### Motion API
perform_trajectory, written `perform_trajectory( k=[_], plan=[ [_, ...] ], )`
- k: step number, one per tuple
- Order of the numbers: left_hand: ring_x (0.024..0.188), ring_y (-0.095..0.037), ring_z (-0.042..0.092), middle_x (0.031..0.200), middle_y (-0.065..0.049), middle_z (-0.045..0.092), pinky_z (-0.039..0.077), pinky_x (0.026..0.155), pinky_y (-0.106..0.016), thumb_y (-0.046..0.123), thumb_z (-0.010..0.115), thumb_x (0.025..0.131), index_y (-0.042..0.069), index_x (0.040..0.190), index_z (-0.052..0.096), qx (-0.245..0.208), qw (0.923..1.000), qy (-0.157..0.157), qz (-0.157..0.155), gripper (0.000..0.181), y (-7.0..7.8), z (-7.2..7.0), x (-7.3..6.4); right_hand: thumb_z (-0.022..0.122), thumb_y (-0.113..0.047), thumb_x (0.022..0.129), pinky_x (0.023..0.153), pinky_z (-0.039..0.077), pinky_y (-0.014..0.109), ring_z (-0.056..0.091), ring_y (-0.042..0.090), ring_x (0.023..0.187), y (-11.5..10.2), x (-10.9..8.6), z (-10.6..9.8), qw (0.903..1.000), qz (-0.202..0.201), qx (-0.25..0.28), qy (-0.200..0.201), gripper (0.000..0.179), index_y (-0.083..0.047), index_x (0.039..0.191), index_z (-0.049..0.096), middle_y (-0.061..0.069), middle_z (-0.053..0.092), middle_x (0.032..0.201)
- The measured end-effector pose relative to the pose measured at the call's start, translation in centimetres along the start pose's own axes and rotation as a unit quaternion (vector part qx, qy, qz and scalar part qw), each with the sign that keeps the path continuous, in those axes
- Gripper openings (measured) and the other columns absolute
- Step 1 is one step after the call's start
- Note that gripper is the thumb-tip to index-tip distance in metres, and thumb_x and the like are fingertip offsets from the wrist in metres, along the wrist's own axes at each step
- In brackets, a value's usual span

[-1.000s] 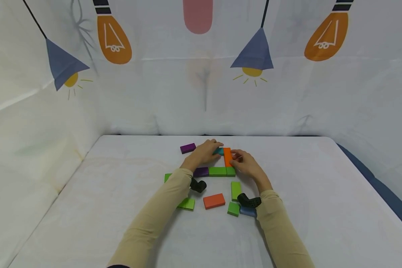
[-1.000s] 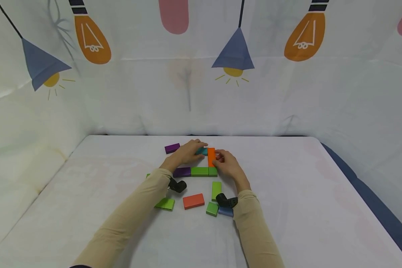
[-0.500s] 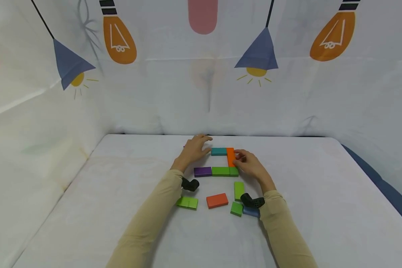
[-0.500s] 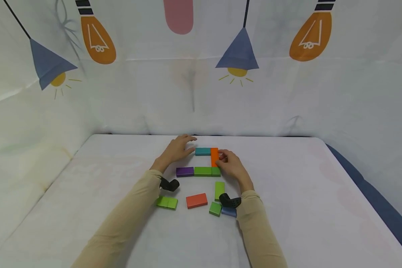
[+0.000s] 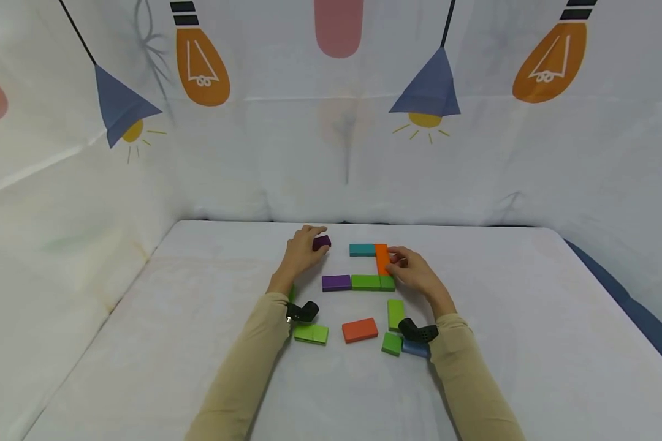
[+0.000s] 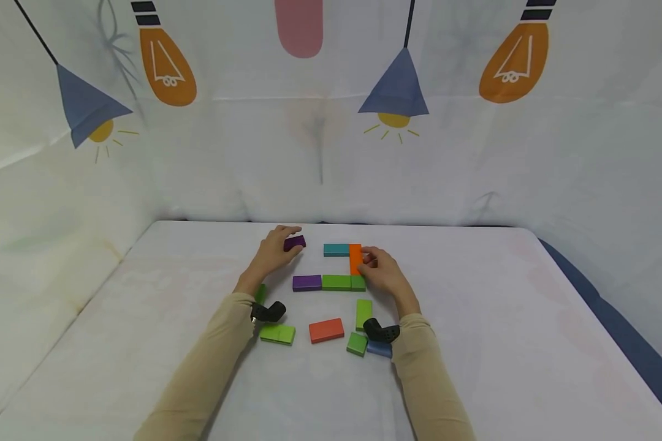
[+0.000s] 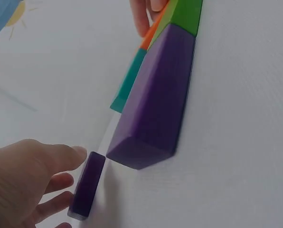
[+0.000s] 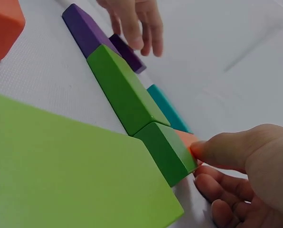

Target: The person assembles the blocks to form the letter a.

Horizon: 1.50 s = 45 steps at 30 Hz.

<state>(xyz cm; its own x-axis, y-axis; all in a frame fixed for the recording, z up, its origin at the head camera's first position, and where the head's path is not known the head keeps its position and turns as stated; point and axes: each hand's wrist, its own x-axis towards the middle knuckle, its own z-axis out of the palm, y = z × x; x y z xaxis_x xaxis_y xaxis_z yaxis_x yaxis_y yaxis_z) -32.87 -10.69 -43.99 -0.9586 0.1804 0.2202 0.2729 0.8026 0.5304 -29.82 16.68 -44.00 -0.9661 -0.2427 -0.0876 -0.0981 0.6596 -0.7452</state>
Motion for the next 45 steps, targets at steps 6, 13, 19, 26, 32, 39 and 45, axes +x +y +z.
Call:
perform_trajectory(
  k=[6, 13, 19, 26, 32, 39, 45],
  plan=[
    [0.122, -0.034, 0.049, 0.131, -0.015, 0.054, 0.039, 0.1, -0.054, 0.021, 0.065, 0.089, 0.012, 0.135, 0.052, -0.021, 0.9997, 0.011, -0.004, 0.049, -1.4, 0.4, -0.1, 0.054, -0.017, 0.095, 0.093, 0.044, 0.041, 0.05, 0.03, 0.109, 0.0, 0.1, 0.2, 1.0, 0.0, 0.001, -0.001, 0.048, -0.004, 0.14, 0.042, 0.018, 0.052, 0.122],
    [0.118, -0.029, 0.054, 0.126, -0.014, 0.058, 0.041, 0.101, -0.047, 0.021, 0.064, 0.089, 0.012, 0.132, 0.053, -0.034, 0.9993, 0.018, 0.002, 0.045, -2.4, 0.6, -0.4, 0.054, -0.018, 0.095, 0.093, 0.044, 0.041, 0.05, 0.03, 0.109, 0.2, 0.1, 0.3, 1.0, 0.0, -0.002, -0.001, 0.048, -0.005, 0.14, 0.042, 0.018, 0.052, 0.122],
    [0.114, -0.029, 0.057, 0.123, -0.013, 0.06, 0.044, 0.098, -0.044, 0.021, 0.065, 0.089, 0.012, 0.126, 0.059, -0.045, 0.9984, 0.031, 0.015, 0.039, -3.1, 1.0, -0.6, 0.054, -0.021, 0.094, 0.088, 0.045, 0.037, 0.05, 0.03, 0.104, 0.2, -0.2, 0.2, 0.9999, -0.015, -0.001, 0.005, 0.048, -0.003, 0.138, 0.043, 0.018, 0.053, 0.118],
    [0.115, -0.03, 0.056, 0.123, -0.012, 0.062, 0.043, 0.098, -0.046, 0.015, 0.063, 0.089, 0.013, 0.12, 0.063, -0.042, 0.9978, 0.044, 0.029, 0.031, -3.3, 1.0, -0.7, 0.054, -0.02, 0.095, 0.093, 0.043, 0.041, 0.05, 0.03, 0.107, 0.0, -0.2, 0.4, 1.0, -0.004, 0.006, 0.003, 0.049, -0.005, 0.14, 0.042, 0.018, 0.052, 0.121],
    [0.115, -0.03, 0.056, 0.122, -0.012, 0.062, 0.044, 0.098, -0.045, 0.013, 0.062, 0.089, 0.013, 0.12, 0.063, -0.043, 0.9976, 0.044, 0.031, 0.031, -3.3, 1.0, -0.8, 0.054, -0.018, 0.095, 0.09, 0.043, 0.038, 0.05, 0.029, 0.105, 0.0, -0.3, 0.5, 1.0, 0.006, -0.002, 0.004, 0.048, -0.005, 0.139, 0.042, 0.018, 0.052, 0.121],
    [0.114, -0.03, 0.057, 0.121, -0.012, 0.063, 0.044, 0.098, -0.045, 0.011, 0.063, 0.089, 0.013, 0.119, 0.064, -0.052, 0.9973, 0.046, 0.026, 0.03, -3.2, 0.8, -1.1, 0.054, -0.018, 0.095, 0.092, 0.043, 0.039, 0.049, 0.029, 0.106, -0.2, -0.6, 0.6, 1.0, 0.007, 0.003, 0.0, 0.048, -0.005, 0.14, 0.042, 0.018, 0.052, 0.121],
    [0.117, -0.031, 0.054, 0.124, -0.014, 0.06, 0.041, 0.101, -0.044, 0.011, 0.06, 0.089, 0.011, 0.121, 0.063, -0.063, 0.997, 0.037, 0.027, 0.031, -3.2, 0.9, -1.1, 0.054, -0.018, 0.095, 0.093, 0.043, 0.041, 0.049, 0.029, 0.106, -0.2, -0.5, 0.6, 1.0, 0.009, 0.001, 0.001, 0.048, -0.006, 0.139, 0.042, 0.017, 0.052, 0.12]
  ],
)
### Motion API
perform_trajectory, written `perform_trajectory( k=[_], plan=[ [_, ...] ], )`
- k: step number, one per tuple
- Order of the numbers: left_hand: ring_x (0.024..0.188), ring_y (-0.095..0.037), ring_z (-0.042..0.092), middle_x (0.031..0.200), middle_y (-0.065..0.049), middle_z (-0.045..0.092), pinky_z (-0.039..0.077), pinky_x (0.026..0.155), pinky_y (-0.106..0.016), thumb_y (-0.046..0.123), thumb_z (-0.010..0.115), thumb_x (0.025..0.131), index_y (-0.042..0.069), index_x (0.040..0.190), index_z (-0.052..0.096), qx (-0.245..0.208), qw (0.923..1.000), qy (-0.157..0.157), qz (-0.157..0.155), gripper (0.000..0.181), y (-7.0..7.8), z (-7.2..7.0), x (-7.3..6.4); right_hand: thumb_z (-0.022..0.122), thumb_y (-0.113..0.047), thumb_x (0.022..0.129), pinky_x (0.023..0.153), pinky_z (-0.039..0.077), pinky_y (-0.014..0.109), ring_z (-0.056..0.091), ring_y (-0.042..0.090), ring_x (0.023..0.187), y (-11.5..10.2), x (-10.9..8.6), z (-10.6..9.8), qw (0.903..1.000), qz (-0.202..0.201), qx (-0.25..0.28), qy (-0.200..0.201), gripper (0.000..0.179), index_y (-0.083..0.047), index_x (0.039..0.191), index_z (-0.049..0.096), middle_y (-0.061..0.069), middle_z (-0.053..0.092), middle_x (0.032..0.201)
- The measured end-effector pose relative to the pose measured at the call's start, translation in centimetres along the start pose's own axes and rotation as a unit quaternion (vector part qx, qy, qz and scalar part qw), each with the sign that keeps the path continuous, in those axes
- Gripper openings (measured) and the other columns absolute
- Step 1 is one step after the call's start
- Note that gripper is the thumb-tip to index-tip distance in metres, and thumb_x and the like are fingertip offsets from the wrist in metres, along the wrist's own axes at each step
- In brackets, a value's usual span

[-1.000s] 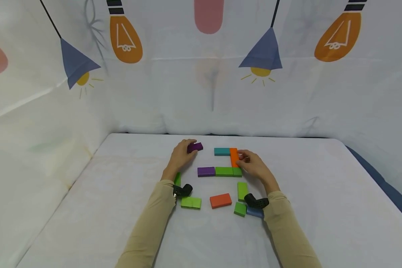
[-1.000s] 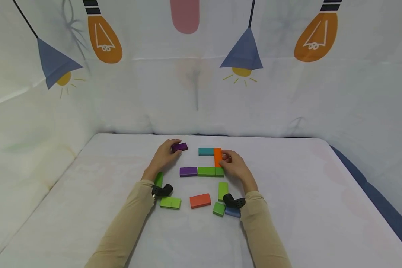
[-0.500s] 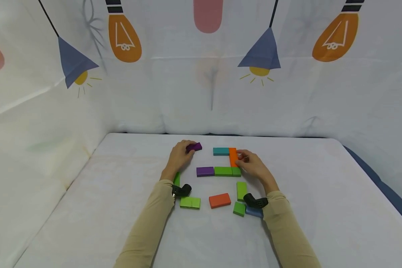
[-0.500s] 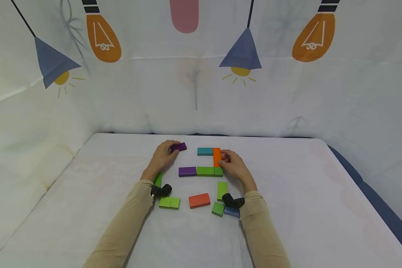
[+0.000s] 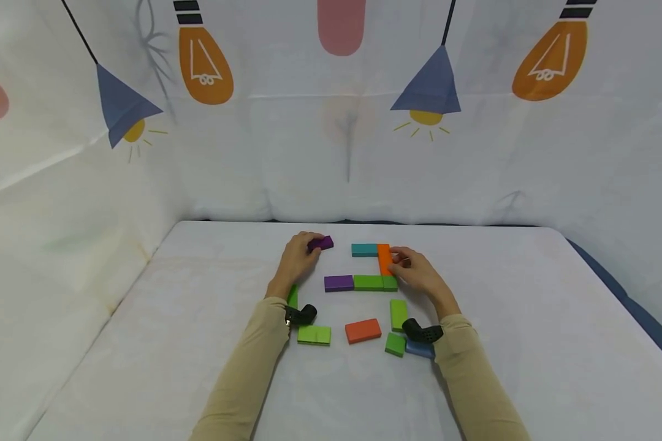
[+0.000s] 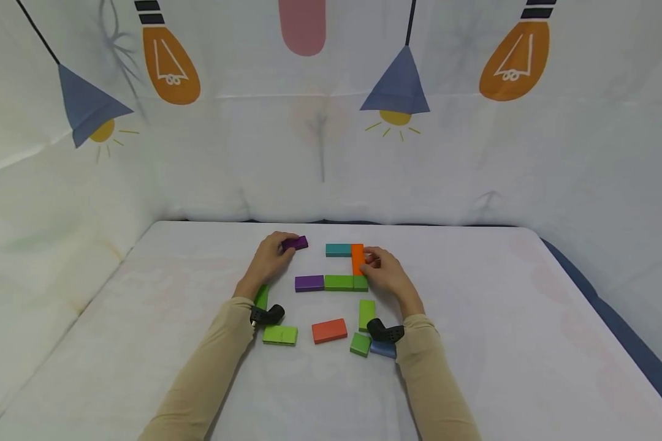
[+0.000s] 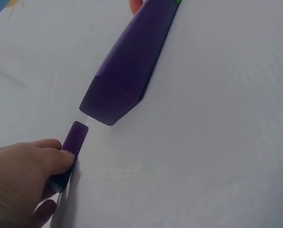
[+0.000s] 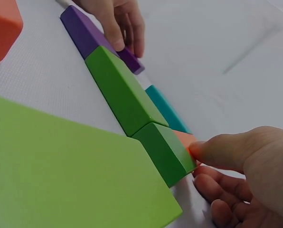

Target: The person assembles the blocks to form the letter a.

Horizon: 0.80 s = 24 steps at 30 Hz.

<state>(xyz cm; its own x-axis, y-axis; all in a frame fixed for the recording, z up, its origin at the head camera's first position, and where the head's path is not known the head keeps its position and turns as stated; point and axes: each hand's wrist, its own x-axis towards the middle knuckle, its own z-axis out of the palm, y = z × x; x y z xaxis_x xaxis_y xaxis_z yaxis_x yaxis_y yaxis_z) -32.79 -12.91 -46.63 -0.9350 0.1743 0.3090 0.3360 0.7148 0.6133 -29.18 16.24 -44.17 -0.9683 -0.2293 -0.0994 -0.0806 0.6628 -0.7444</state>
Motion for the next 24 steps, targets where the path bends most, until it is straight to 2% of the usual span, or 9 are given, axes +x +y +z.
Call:
perform_trajectory(
  k=[6, 24],
  plan=[
    [0.115, -0.033, 0.053, 0.121, -0.018, 0.059, 0.041, 0.102, -0.044, 0.006, 0.059, 0.089, 0.009, 0.119, 0.065, -0.012, 0.9998, 0.008, -0.01, 0.031, 0.23, -0.2, -0.01, 0.054, -0.019, 0.095, 0.096, 0.043, 0.042, 0.049, 0.029, 0.107, -0.04, 0.05, -0.01, 0.9999, 0.0, 0.01, -0.006, 0.048, -0.006, 0.14, 0.042, 0.017, 0.052, 0.121],
    [0.111, -0.03, 0.057, 0.118, -0.014, 0.062, 0.044, 0.098, -0.042, 0.011, 0.063, 0.088, 0.01, 0.116, 0.067, -0.024, 0.9996, -0.003, 0.01, 0.029, 0.55, -0.08, 0.02, 0.054, -0.018, 0.095, 0.096, 0.043, 0.043, 0.05, 0.029, 0.107, 0.05, -0.25, -0.3, 1.0, 0.0, 0.008, 0.0, 0.048, -0.006, 0.139, 0.042, 0.017, 0.053, 0.12]
  ],
)
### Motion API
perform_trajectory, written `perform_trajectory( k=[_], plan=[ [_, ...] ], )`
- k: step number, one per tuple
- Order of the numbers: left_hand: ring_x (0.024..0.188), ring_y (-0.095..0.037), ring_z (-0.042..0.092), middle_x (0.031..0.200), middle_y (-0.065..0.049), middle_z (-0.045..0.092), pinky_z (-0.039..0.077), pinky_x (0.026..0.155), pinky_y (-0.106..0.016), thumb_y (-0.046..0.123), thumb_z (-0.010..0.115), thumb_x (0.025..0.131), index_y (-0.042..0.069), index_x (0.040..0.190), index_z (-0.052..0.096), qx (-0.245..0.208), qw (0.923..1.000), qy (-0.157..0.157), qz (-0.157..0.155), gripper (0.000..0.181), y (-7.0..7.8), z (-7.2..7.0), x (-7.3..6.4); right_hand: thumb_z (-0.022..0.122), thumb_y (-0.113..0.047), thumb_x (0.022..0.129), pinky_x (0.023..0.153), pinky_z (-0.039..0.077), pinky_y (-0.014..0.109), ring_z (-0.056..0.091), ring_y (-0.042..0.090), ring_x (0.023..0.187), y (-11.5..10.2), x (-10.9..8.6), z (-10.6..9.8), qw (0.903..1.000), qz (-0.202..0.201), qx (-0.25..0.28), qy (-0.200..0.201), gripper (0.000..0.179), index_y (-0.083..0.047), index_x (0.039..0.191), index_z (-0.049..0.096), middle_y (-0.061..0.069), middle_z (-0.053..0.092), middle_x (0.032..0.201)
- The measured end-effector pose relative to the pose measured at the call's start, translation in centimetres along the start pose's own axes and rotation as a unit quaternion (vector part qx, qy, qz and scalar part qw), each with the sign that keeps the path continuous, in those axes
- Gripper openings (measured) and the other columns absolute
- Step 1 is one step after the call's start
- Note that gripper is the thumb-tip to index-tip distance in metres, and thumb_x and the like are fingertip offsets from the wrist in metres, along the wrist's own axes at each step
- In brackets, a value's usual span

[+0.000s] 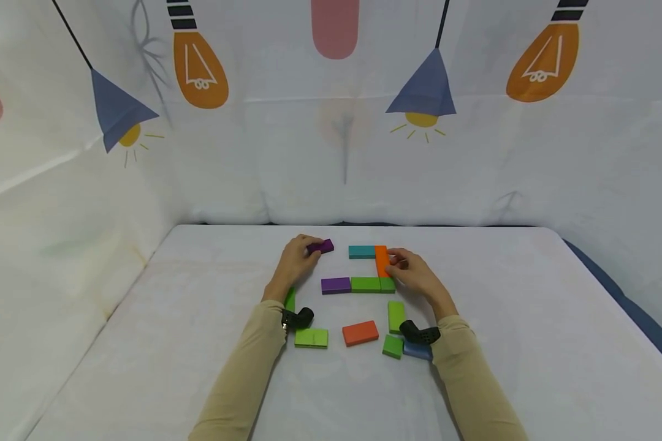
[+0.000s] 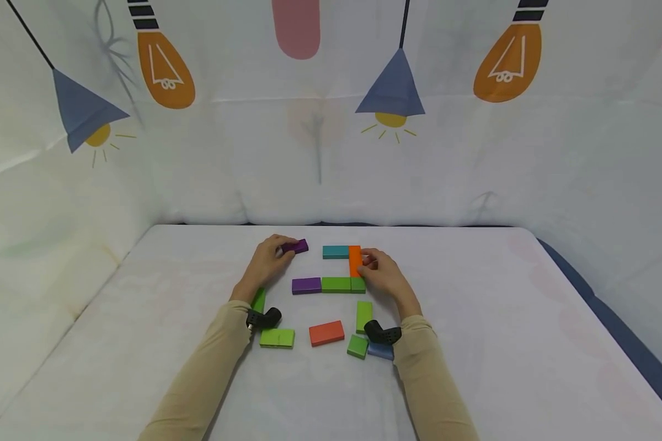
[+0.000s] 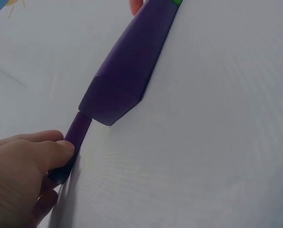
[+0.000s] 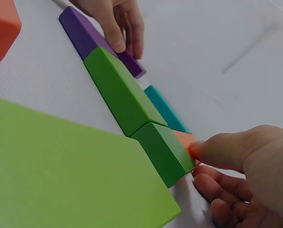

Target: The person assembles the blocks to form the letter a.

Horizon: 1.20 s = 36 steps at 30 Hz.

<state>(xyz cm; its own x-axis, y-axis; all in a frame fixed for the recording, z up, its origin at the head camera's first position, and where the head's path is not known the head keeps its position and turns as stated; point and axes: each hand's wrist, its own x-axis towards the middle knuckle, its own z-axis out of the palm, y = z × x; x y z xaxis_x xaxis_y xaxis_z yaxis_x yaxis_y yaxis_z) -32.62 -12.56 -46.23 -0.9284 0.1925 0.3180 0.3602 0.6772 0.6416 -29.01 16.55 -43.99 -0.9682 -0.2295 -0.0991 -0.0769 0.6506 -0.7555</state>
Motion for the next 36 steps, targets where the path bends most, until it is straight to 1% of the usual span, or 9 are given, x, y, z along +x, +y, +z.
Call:
perform_trajectory(
  k=[6, 12, 16, 20, 27, 36],
  plan=[
    [0.111, -0.028, 0.058, 0.117, -0.014, 0.063, 0.044, 0.098, -0.042, 0.012, 0.064, 0.088, 0.011, 0.115, 0.068, -0.008, 1.0, -0.004, -0.002, 0.027, -0.18, -0.1, 0.11, 0.054, -0.019, 0.095, 0.096, 0.043, 0.043, 0.05, 0.029, 0.107, -0.04, 0.29, 0.05, 1.0, 0.0, -0.002, 0.001, 0.048, -0.006, 0.14, 0.042, 0.017, 0.053, 0.121],
    [0.112, -0.025, 0.058, 0.118, -0.01, 0.064, 0.044, 0.099, -0.04, 0.015, 0.065, 0.088, 0.012, 0.116, 0.067, -0.021, 0.9996, -0.021, -0.005, 0.028, -0.24, 0.02, -0.03, 0.055, -0.019, 0.095, 0.095, 0.043, 0.043, 0.05, 0.029, 0.106, 0.01, 0.44, 0.17, 1.0, -0.002, -0.005, 0.0, 0.048, -0.005, 0.139, 0.043, 0.017, 0.053, 0.12],
    [0.114, -0.024, 0.057, 0.119, -0.009, 0.064, 0.044, 0.101, -0.039, 0.015, 0.066, 0.088, 0.012, 0.116, 0.067, -0.022, 0.9994, -0.028, 0.005, 0.028, -0.15, 0.15, 0.1, 0.054, -0.02, 0.095, 0.093, 0.044, 0.041, 0.049, 0.029, 0.105, 0.09, 0.37, 0.04, 1.0, 0.0, -0.008, -0.001, 0.048, -0.006, 0.14, 0.042, 0.016, 0.053, 0.12],
    [0.118, -0.023, 0.056, 0.123, -0.008, 0.063, 0.043, 0.103, -0.039, 0.015, 0.065, 0.089, 0.012, 0.118, 0.066, -0.015, 0.9988, -0.044, 0.018, 0.03, -0.08, 0.38, 0.32, 0.054, -0.02, 0.095, 0.091, 0.044, 0.039, 0.05, 0.028, 0.105, 0.28, 0.29, -0.18, 1.0, 0.0, -0.009, 0.001, 0.048, -0.007, 0.14, 0.042, 0.016, 0.053, 0.12],
    [0.121, -0.024, 0.054, 0.125, -0.007, 0.062, 0.04, 0.106, -0.04, 0.014, 0.065, 0.088, 0.014, 0.121, 0.065, -0.007, 0.9976, -0.064, 0.026, 0.033, -0.07, 0.34, 0.31, 0.054, -0.019, 0.094, 0.091, 0.044, 0.039, 0.05, 0.029, 0.104, 0.26, 0.47, -0.21, 0.9999, -0.014, -0.008, -0.001, 0.048, -0.005, 0.139, 0.042, 0.017, 0.052, 0.119],
    [0.122, -0.025, 0.053, 0.126, -0.007, 0.061, 0.038, 0.108, -0.041, 0.014, 0.065, 0.088, 0.015, 0.124, 0.063, -0.017, 0.996, -0.082, 0.032, 0.035, -0.12, 0.27, 0.2, 0.054, -0.019, 0.095, 0.09, 0.045, 0.039, 0.05, 0.03, 0.107, 0.26, 0.5, -0.34, 0.9999, -0.011, -0.011, -0.003, 0.049, -0.005, 0.14, 0.042, 0.017, 0.053, 0.12]
  ],
)
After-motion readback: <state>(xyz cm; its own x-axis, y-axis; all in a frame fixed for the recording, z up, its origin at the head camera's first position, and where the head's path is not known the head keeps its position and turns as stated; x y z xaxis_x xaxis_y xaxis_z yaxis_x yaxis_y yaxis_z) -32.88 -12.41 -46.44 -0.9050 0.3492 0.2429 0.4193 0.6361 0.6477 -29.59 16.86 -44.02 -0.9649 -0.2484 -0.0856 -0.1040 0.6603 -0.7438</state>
